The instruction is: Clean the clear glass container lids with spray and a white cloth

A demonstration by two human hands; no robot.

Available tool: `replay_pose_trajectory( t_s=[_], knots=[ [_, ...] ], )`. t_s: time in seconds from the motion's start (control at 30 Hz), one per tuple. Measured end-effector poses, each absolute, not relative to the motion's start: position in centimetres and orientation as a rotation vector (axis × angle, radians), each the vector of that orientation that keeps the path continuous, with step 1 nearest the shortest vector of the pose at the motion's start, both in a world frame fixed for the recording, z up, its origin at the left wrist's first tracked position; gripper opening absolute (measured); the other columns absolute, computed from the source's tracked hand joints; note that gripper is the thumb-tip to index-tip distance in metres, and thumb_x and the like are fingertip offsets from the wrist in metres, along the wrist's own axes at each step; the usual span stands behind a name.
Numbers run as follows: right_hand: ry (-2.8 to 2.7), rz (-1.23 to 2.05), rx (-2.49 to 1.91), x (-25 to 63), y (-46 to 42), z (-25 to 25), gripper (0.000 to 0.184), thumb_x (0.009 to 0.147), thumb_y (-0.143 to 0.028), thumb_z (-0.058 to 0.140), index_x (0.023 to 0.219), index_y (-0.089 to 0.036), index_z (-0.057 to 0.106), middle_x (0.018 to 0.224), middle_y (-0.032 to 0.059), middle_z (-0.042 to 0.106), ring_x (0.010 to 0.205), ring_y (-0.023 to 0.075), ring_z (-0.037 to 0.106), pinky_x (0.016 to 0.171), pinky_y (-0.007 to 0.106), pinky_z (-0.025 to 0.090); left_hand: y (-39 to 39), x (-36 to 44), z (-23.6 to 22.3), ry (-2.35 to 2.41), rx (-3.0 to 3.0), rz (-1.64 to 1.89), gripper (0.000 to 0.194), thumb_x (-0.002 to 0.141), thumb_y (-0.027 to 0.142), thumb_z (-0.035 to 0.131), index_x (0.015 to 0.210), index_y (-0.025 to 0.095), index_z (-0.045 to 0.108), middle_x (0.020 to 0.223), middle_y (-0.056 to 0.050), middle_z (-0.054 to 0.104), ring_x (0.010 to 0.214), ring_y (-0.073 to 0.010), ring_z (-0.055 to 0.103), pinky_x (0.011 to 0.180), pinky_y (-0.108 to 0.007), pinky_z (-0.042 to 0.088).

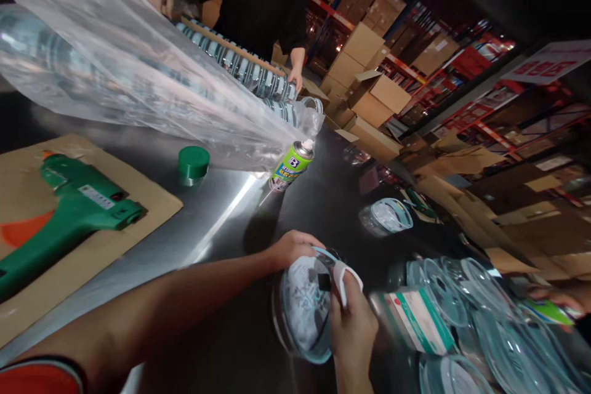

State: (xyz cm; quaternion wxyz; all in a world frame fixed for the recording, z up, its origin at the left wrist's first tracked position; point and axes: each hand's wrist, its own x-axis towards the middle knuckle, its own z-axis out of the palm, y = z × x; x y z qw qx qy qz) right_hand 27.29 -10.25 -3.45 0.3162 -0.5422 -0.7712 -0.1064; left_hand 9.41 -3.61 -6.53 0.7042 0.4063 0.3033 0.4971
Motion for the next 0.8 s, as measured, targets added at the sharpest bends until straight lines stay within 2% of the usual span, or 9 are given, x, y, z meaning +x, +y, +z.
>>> replay_pose_trajectory(
  t_s=[0.2,0.37,0.5,0.8],
  knots=[
    [-2.179,-0.254,-1.462,27.4,-10.1,-3.0,0.035,0.088,-0.028,0.043,0.113,-0.018,0.066,0.102,0.0112,0.072,0.084,0.0241,0.070,0.069,0.032,0.055,-3.5,9.6,-6.9,0.666,0.901,1.115,0.033,0.060,0.026,0.070,0.090,0.013,0.077,0.070,-0.003,0.071,0.063,-0.0145,0.057,0.063,-0.027,0.040],
    [-2.038,-0.037,-1.461,27.4,-9.3,-3.1,0.036,0.087,-0.040,0.050,0.107,-0.017,0.068,0.103,0.0121,0.072,0.090,0.0252,0.070,0.075,0.033,0.056,-3.4,9.8,-7.1,0.644,0.894,1.123,0.034,0.060,0.028,0.070,0.090,0.013,0.076,0.071,-0.003,0.070,0.061,-0.0135,0.056,0.060,-0.026,0.039],
    [-1.817,0.090,-1.480,28.0,-8.6,-2.8,0.044,0.081,-0.048,0.058,0.105,-0.013,0.067,0.099,0.0143,0.073,0.089,0.0271,0.070,0.075,0.034,0.057,-3.4,9.9,-7.2,0.626,0.904,1.139,0.035,0.060,0.029,0.070,0.090,0.011,0.076,0.071,-0.004,0.070,0.061,-0.0133,0.055,0.062,-0.027,0.039],
    [-2.192,0.206,-1.355,28.2,-7.2,-0.3,0.032,0.084,-0.034,0.056,0.107,-0.014,0.067,0.103,0.0126,0.072,0.092,0.0257,0.070,0.079,0.035,0.057,-3.4,10.2,-7.2,0.629,0.927,1.162,0.032,0.061,0.031,0.072,0.086,0.012,0.074,0.079,-0.005,0.070,0.075,-0.0191,0.060,0.074,-0.031,0.042]
  ],
)
